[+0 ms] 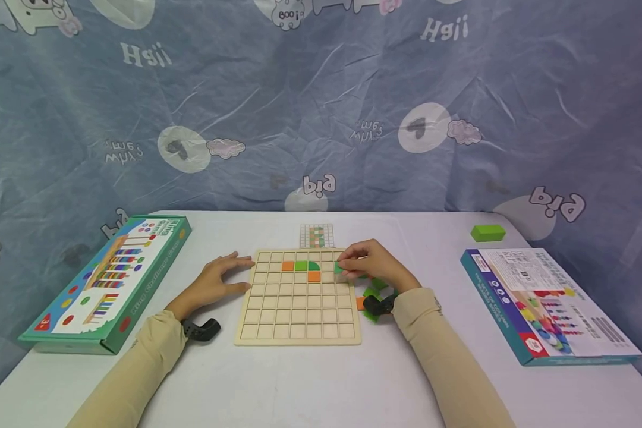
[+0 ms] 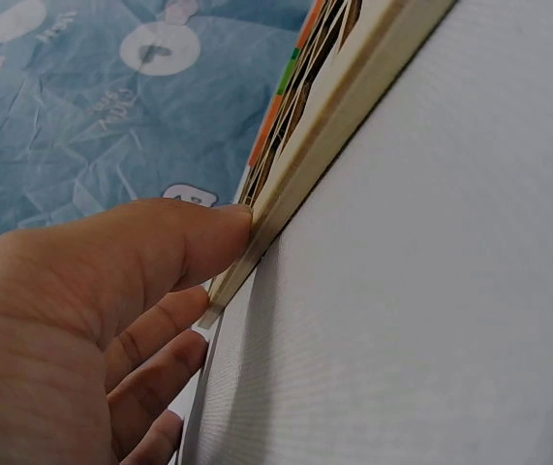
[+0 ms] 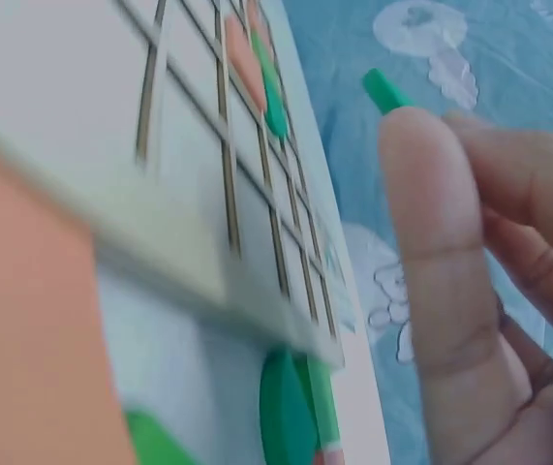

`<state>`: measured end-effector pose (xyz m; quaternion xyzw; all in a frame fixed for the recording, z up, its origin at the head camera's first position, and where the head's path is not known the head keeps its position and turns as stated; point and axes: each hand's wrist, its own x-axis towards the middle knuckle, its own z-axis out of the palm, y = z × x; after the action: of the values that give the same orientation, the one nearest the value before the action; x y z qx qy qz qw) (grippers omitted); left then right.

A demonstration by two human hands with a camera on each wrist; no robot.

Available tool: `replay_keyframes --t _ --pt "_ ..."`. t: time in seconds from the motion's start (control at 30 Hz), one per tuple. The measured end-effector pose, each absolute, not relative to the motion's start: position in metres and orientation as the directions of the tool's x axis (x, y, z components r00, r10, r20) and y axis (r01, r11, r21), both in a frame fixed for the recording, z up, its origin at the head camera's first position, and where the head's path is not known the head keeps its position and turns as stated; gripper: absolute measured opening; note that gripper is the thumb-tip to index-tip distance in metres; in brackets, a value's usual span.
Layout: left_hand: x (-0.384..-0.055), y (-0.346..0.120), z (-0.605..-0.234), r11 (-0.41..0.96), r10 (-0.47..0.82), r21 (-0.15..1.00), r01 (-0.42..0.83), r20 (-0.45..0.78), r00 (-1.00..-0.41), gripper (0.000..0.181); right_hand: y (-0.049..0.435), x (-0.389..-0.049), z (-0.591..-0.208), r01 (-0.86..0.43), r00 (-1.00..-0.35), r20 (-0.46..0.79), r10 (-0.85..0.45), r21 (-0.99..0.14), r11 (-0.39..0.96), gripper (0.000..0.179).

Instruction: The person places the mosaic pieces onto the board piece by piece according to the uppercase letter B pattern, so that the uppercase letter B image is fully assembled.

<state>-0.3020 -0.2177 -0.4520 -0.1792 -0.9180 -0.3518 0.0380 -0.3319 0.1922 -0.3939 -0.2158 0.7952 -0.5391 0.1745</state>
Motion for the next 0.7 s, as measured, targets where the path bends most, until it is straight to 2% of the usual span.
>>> replay_keyframes --t 0.3,0.7 --pt "-0.301 -0.217 -0.451 0.688 0.304 0.632 0.356 0.195 -0.933 0.055 0.172 -0.329 -0.397 -0.026 -0.824 -0.110 -0.555 -0.972 0.232 0.028" --pt "-0.302 -0.218 -0.452 0.684 0.303 0.637 0.356 0.196 -0.933 0.056 0.154 -0.323 -0.405 -0.034 -0.809 -0.134 -0.572 -0.961 0.273 0.023"
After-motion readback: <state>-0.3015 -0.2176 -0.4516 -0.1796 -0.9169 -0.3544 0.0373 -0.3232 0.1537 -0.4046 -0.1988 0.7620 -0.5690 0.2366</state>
